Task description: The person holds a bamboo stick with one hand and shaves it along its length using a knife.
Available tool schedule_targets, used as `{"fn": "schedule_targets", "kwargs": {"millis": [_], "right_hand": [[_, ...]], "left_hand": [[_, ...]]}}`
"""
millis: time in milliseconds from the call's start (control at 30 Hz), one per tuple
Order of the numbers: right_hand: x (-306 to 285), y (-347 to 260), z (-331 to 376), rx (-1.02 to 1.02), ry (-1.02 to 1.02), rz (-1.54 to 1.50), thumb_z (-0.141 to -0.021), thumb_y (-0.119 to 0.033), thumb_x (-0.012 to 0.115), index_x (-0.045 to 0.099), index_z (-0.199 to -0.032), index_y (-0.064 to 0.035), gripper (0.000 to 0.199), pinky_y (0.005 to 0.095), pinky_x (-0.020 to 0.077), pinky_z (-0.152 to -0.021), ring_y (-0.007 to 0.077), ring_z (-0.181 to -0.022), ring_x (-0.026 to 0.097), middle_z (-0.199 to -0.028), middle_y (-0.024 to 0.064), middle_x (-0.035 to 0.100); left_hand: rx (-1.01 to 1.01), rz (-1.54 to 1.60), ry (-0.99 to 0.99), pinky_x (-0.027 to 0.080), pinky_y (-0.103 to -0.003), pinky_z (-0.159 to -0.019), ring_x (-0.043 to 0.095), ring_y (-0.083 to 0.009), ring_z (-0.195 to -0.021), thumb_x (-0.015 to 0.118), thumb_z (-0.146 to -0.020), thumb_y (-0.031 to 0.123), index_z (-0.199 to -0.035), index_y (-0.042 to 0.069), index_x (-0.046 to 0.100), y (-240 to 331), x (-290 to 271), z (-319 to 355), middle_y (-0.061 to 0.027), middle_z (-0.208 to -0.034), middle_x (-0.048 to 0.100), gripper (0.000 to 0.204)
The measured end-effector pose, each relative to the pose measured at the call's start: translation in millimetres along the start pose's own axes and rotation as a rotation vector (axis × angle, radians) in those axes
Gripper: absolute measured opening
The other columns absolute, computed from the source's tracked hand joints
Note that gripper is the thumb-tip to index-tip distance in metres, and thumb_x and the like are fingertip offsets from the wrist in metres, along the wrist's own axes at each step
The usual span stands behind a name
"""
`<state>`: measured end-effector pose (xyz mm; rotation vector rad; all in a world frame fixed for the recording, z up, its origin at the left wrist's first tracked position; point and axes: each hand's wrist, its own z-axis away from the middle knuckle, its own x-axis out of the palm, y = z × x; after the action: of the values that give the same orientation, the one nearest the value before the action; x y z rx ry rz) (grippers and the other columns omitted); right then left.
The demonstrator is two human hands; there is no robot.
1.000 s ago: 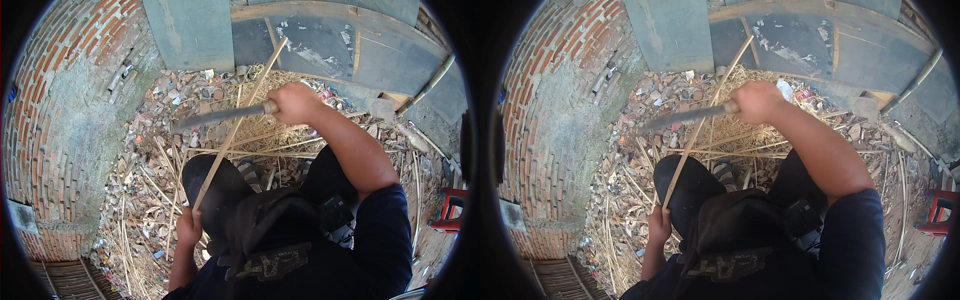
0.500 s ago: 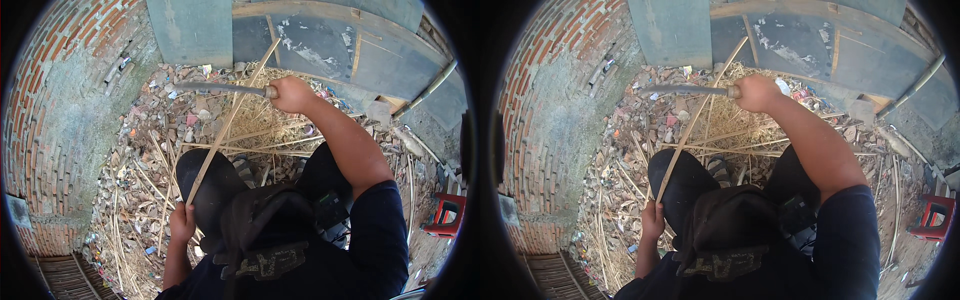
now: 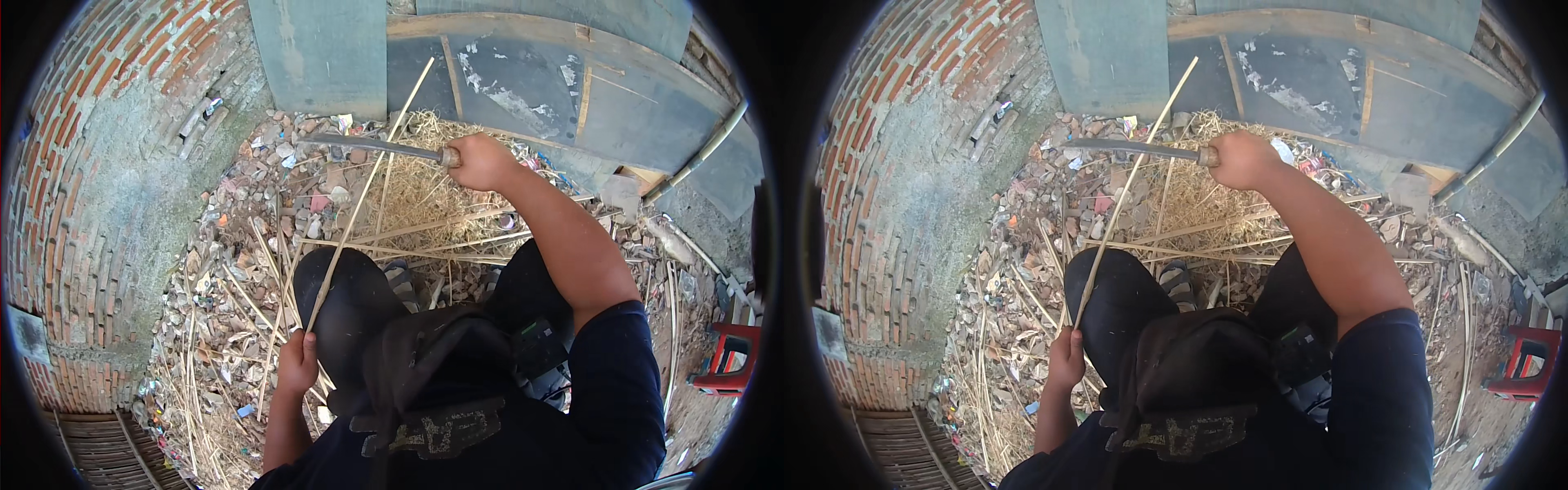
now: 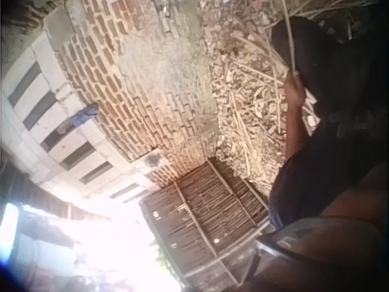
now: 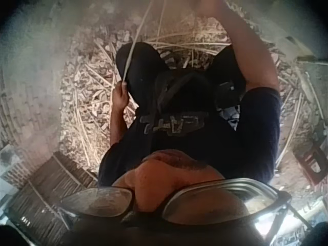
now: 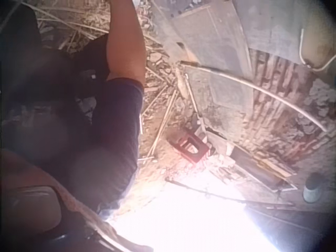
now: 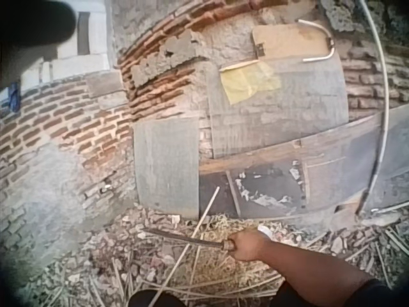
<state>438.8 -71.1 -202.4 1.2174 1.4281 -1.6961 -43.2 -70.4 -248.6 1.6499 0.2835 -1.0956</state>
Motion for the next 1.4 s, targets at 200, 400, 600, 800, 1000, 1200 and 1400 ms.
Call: {"fn": "schedule_targets", "kwargs": {"millis": [200,400,600,800,1000,1200,1400], "right_hand": [[-3.4,-54.8,13.8,-0.117,-0.199,0.163,-0.086,-0.026,0.064,0.073,-0.102,-0.0177,0.02,0.0454,0.0581,-0.082,0.0292,-0.09,0.072,-0.09,0.011,0.072],[-4.3,-9.6,-8.3,0.067,-0.082,0.069,-0.093,-0.03,0.059,0.073,-0.101,-0.0139,0.023,0.0452,0.0575,-0.084,0.0283,-0.09,0.071,-0.09,0.0112,0.071],[-4.3,-23.3,5.6,-0.009,-0.103,0.131,-0.081,-0.023,0.067,0.069,-0.088,-0.013,0.012,0.0476,0.0562,-0.079,0.0323,-0.082,0.071,-0.08,0.0114,0.071],[-0.9,-5.6,-2.3,0.011,-0.129,0.043,-0.088,-0.025,0.061,0.071,-0.094,-0.0099,0.019,0.047,0.0562,-0.079,0.032,-0.083,0.07,-0.085,0.0136,0.07],[0.1,1.1,-4.5,0.025,-0.146,0.064,-0.094,-0.028,0.059,0.072,-0.099,-0.0116,0.021,0.0457,0.057,-0.08,0.0287,-0.084,0.07,-0.084,0.0118,0.068],[9.9,-60.2,10.7,-0.237,-0.294,0.177,-0.095,-0.03,0.06,0.072,-0.101,-0.0164,0.019,0.0455,0.0568,-0.08,0.0263,-0.087,0.069,-0.083,0.0103,0.067],[12.0,18.1,-10.6,0.109,0.073,-0.028,-0.084,-0.019,0.062,0.071,-0.09,-0.0106,0.014,0.0464,0.0564,-0.077,0.0308,-0.081,0.07,-0.087,0.0139,0.072]], "left_hand": [[-0.026,-0.082,-0.015,0.038,-0.046,-0.052,0.054,-0.0391,-0.054,0.045,-0.107,0.038,-0.078,0.001,0.048,-2.3,-2.7,7.0,-0.0205,-0.059,0.052,0.047],[-0.012,-0.081,0.011,0.039,-0.047,-0.052,0.055,-0.0409,-0.055,0.045,-0.106,0.036,-0.078,0.001,0.048,3.7,0.1,-1.1,-0.0213,-0.06,0.052,0.045],[-0.057,-0.066,-0.087,0.039,-0.046,-0.053,0.053,-0.037,-0.054,0.045,-0.107,0.035,-0.08,-0.001,0.049,5.0,-18.3,7.3,-0.021,-0.06,0.052,0.046],[-0.094,-0.021,-0.124,0.039,-0.041,-0.055,0.047,-0.0242,-0.056,0.041,-0.108,0.041,-0.08,-0.001,0.049,6.5,-14.7,19.4,-0.0156,-0.06,0.049,0.051],[-0.083,-0.054,-0.147,0.039,-0.038,-0.057,0.047,-0.02,-0.058,0.038,-0.109,0.045,-0.08,0.0,0.049,0.3,-16.3,11.8,-0.0113,-0.062,0.049,0.054],[-0.163,0.087,-0.192,0.039,-0.037,-0.057,0.047,-0.0163,-0.06,0.038,-0.108,0.048,-0.08,0.0,0.05,-3.3,-17.6,16.8,-0.0082,-0.063,0.049,0.056],[-0.099,0.028,-0.149,0.041,-0.038,-0.059,0.047,-0.0214,-0.06,0.042,-0.108,0.039,-0.084,-0.002,0.053,-1.1,-18.2,13.6,-0.0137,-0.063,0.05,0.049]]}}
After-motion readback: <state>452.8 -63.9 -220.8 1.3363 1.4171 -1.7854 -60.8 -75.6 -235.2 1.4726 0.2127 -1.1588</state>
